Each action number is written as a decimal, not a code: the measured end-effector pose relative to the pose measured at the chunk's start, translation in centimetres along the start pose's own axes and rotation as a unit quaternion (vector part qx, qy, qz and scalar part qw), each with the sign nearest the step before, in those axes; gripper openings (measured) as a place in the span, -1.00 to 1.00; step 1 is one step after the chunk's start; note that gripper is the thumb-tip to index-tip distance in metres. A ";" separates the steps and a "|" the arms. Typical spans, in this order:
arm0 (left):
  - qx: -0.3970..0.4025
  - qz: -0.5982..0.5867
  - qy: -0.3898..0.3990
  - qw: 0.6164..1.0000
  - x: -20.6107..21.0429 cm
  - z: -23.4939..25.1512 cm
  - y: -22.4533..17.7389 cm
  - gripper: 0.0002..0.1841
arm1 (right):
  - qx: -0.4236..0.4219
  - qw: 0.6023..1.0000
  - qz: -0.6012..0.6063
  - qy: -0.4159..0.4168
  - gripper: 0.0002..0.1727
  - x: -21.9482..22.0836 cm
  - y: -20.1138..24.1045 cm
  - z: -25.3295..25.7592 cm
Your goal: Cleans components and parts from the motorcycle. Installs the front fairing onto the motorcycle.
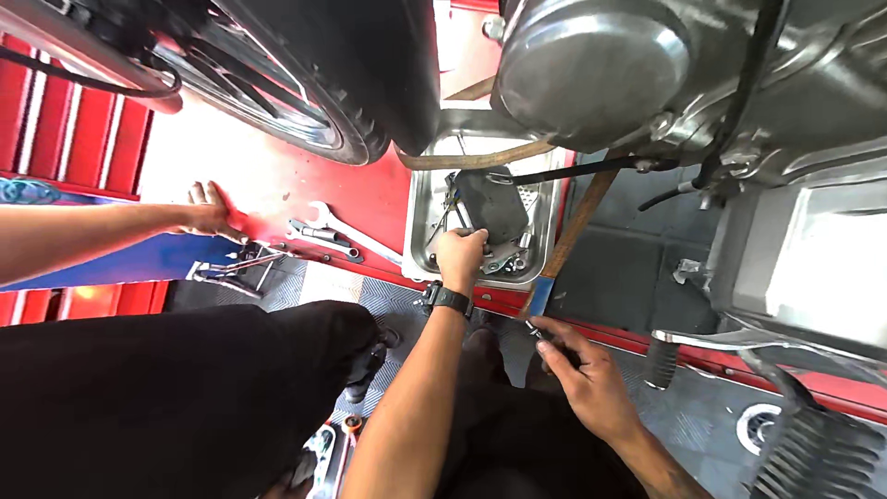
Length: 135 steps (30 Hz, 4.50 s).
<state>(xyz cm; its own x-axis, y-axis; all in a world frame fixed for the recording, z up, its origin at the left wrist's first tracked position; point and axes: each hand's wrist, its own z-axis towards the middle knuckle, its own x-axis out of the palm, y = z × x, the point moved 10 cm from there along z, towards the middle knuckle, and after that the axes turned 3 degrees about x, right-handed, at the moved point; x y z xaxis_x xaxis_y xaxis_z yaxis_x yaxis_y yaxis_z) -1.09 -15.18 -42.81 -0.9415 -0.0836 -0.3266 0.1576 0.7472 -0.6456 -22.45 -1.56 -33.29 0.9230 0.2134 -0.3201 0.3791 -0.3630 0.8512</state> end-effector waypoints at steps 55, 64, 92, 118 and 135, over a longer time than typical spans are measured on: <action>0.126 -0.102 0.270 0.949 0.3 -12.9 3.8 -0.86 | -0.022 0.998 0.032 0.058 -0.65 1.3 0.6 0.8; 0.179 -0.010 0.258 0.950 -0.3 -12.8 2.9 -0.88 | -0.048 0.997 -0.016 0.057 -0.64 1.5 0.7 0.5; 0.408 0.401 -0.002 0.820 -3.1 -1.5 -4.8 -0.82 | 0.006 1.000 -0.009 -0.020 -0.64 -0.7 -2.6 0.5; 0.455 0.578 0.262 0.624 10.2 -3.2 -4.0 -0.79 | -0.011 1.000 0.001 -0.013 -0.68 -0.3 -0.6 0.9; 0.368 0.126 0.088 0.917 -1.6 -3.1 -5.4 -0.90 | -0.072 0.997 0.009 -0.025 -0.67 1.6 6.7 2.5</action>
<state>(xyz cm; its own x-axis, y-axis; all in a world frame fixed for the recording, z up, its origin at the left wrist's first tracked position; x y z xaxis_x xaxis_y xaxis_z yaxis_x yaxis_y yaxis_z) -1.38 -17.07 -36.63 -0.8711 0.1861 -0.4544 0.4739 0.0763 -0.8773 -18.22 -5.92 -29.15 0.9327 0.1616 -0.3224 0.3534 -0.2314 0.9064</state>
